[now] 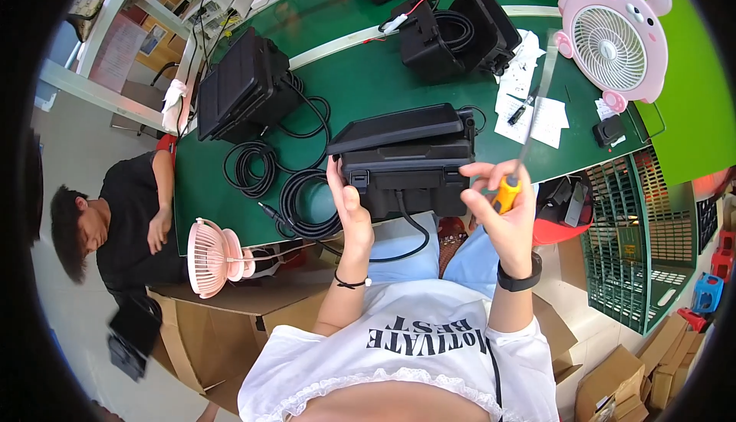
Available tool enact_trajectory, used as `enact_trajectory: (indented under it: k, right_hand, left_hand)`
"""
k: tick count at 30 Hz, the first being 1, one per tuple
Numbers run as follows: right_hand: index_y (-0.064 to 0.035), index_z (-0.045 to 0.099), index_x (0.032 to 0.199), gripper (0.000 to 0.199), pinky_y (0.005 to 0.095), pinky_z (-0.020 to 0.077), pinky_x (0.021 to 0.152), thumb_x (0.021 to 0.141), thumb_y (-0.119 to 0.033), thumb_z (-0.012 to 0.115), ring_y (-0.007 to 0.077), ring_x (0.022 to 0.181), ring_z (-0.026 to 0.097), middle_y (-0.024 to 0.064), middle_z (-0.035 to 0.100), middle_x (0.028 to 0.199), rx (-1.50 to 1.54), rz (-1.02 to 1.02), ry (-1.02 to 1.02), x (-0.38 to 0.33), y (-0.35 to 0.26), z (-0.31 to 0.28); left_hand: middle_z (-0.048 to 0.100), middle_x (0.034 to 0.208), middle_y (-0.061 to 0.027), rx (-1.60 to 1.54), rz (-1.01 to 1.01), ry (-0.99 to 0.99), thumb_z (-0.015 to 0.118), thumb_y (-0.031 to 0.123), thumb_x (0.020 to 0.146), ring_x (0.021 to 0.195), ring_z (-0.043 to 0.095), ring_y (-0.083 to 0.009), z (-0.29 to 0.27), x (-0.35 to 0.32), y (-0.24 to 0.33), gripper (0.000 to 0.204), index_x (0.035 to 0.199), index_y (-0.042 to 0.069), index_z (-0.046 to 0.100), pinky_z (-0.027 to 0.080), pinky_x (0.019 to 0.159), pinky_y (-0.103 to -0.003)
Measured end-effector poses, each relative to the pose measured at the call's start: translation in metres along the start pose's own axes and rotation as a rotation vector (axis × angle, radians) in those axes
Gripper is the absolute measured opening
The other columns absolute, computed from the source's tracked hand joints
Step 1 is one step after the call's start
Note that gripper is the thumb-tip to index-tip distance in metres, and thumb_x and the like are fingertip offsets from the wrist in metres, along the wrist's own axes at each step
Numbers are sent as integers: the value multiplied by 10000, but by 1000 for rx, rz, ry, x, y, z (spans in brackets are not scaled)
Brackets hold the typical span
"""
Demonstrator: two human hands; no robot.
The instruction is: Assembling cables into plastic enclosures using a screwdriver on a production line.
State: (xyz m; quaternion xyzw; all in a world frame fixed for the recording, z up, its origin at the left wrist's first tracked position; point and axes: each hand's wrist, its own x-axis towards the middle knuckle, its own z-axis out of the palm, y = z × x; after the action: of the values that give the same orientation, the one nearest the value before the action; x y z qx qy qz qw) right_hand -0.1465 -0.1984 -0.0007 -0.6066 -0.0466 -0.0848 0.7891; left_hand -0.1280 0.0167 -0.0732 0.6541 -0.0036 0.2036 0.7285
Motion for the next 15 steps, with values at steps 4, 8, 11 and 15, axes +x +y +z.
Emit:
enact_trajectory:
  k: [4, 8, 11, 15]
  right_hand:
    - [-67, 454, 881, 308, 171, 411, 600, 808, 25, 738, 26, 698, 509, 106, 682, 1003, -191, -3, -25, 3, 8, 7]
    - [-74, 454, 875, 299, 162, 364, 578, 819, 22, 732, 9, 676, 468, 61, 676, 882, -145, -30, 95, 8, 23, 12]
    - [-72, 468, 843, 305, 177, 376, 574, 795, 15, 757, 49, 645, 483, 39, 691, 832, -218, -100, 176, 11, 25, 16]
    - [-75, 559, 795, 275, 264, 448, 575, 707, -24, 815, 194, 659, 537, 8, 720, 826, -908, -607, 206, 13, 16, 20]
  left_hand:
    - [298, 1482, -189, -15, -58, 9, 500, 661, 905, 1350, 356, -275, 3, 1, 5, 968, 1519, -3, 153, 265, 1123, -387]
    - [285, 1495, -190, -56, -54, 24, 496, 559, 954, 1355, 351, -275, 7, -1, 8, 866, 1524, 9, 148, 256, 1128, -386]
    - [272, 1506, -193, -41, -39, 32, 495, 430, 988, 1365, 339, -282, 11, 0, 16, 759, 1525, 19, 151, 254, 1128, -406]
    - [422, 1395, -156, 497, 519, 162, 513, 95, 964, 1324, 378, -285, 11, 8, 22, 177, 1107, 39, 600, 309, 1104, -441]
